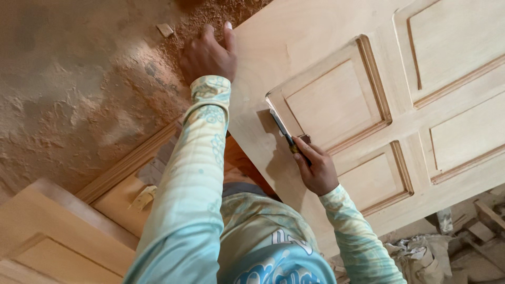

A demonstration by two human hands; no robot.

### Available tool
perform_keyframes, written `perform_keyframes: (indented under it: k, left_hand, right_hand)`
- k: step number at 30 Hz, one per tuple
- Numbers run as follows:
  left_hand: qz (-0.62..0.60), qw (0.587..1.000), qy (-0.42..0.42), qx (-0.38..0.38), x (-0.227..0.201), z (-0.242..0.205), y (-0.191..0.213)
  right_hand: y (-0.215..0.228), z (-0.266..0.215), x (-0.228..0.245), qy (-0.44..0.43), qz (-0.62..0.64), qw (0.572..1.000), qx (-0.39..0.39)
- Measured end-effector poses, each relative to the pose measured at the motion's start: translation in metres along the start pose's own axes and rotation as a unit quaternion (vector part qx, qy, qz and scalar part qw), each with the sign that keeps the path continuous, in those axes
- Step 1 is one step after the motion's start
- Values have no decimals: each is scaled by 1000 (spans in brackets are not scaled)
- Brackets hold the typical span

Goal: The person uses a chisel to remove wood from the edges and corners of a wooden door panel. They repeatedly scrape and carve along the panel's raised frames and corners, then wipe away wood shavings with their hand.

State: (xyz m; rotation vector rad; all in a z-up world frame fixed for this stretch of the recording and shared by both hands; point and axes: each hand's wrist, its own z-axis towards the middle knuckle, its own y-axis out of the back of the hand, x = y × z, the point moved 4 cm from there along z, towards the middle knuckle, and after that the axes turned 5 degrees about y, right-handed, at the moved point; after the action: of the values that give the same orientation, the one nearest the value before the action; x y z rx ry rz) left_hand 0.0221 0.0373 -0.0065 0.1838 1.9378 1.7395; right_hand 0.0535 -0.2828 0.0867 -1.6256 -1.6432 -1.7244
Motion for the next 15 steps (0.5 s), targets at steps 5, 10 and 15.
perform_keyframes:
  k: [5,10,15]
  left_hand:
    - [7,1000,-6,12,-1,-4,3]
    - [11,1000,-6,-18,-2,-5,4]
    - [-8,1000,-10,-19,-2,-1,-1]
  right_hand:
    - [-9,-2,-5,-21,-14,1000,8]
    - [-2,-20,-26,-144,65,978,-133]
    - [28,-43,-52,-36,-179,954,-237]
